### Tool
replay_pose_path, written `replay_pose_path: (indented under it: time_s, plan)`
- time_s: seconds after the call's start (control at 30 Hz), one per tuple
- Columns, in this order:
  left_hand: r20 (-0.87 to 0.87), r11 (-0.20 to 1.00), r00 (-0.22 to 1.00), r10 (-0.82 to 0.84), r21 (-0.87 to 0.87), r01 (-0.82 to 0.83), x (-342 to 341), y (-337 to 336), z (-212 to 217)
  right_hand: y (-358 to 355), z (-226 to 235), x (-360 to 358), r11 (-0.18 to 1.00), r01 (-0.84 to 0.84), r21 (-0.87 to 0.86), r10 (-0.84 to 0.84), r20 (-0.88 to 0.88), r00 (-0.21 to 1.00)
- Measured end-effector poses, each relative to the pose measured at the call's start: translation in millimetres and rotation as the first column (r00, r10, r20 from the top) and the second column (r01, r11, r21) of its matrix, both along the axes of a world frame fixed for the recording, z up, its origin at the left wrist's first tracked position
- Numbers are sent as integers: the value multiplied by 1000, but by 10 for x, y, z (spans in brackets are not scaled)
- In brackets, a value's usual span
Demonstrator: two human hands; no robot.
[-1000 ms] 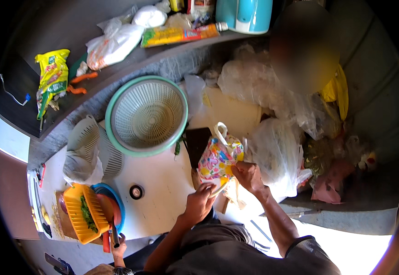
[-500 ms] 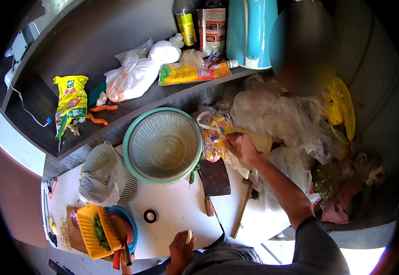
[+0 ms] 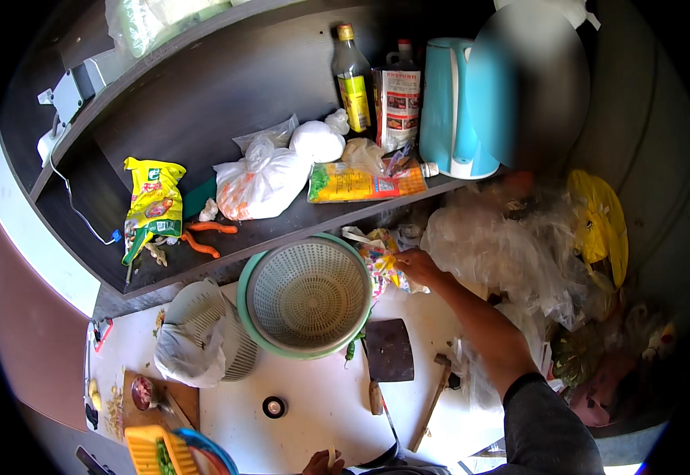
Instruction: The person chops raw meat into small pieces on a wooden cutting board using a large cleaver. They transfer the chopped meat into a metal bowl. The person then retrieves a white vegetable from a plastic bag and chops it into small pieces on the same board.
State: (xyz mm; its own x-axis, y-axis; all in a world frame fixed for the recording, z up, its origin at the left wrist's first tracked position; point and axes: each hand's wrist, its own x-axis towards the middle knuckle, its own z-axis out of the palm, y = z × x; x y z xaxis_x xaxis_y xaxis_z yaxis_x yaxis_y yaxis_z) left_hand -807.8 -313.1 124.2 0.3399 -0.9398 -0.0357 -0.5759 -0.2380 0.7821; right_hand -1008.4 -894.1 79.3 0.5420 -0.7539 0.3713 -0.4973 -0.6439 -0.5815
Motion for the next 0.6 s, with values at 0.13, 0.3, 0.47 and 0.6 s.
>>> replay_pose_path:
  time_s: [0.13, 0.3, 0.47, 0.6]
  plan:
    - [8, 999, 999, -39, -33, 39, -15, -58, -36, -182, -111, -471, 985, 60, 160, -69, 52, 996]
    - [-122, 999, 992, -39, -11, 38, -83, -225, 101, -140, -262, -1544, 936, 349, 54, -271, -521, 809]
    - [-156, 998, 988, -11, 59, 20, -103, -114, 28, 151, 310, -2725, 845, 522, 114, -373, -574, 729]
    - [-168, 998, 985, -48, 35, 55, -86, -114, -165, 236, 450, -3014, 817, 564, 125, -430, -520, 738]
